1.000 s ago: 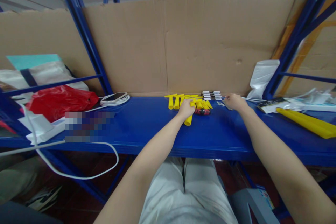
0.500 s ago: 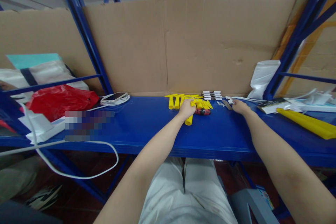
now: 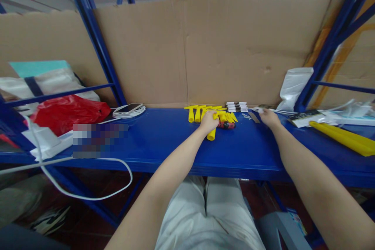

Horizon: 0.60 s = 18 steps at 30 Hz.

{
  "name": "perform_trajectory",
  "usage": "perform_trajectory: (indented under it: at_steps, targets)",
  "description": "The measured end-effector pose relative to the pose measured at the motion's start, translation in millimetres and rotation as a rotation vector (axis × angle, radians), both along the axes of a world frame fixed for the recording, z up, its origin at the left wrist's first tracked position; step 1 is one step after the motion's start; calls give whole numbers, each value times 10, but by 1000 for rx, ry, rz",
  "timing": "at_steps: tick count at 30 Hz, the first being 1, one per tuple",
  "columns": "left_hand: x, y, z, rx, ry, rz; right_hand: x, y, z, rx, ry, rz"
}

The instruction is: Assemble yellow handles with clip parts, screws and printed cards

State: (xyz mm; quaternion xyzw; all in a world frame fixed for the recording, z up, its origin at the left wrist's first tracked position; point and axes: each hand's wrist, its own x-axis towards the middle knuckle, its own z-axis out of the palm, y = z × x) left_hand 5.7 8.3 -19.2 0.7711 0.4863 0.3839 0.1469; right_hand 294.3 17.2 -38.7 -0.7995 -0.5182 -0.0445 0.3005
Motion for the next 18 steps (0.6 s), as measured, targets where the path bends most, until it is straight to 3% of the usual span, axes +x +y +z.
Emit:
perform_trajectory:
  at_steps: [3, 5, 12, 18]
  targets:
    - [2, 13, -11, 0, -15, -2, -137, -155, 163, 206, 137, -175]
    - [2, 20, -16, 0, -20, 0, -208, -223, 248, 310, 182, -195]
    - [3, 11, -18, 17, -26, 3, -408, -184, 404, 548, 503, -28]
    - [4, 14, -17, 20, -29, 2, -655, -118, 464, 605, 783, 130]
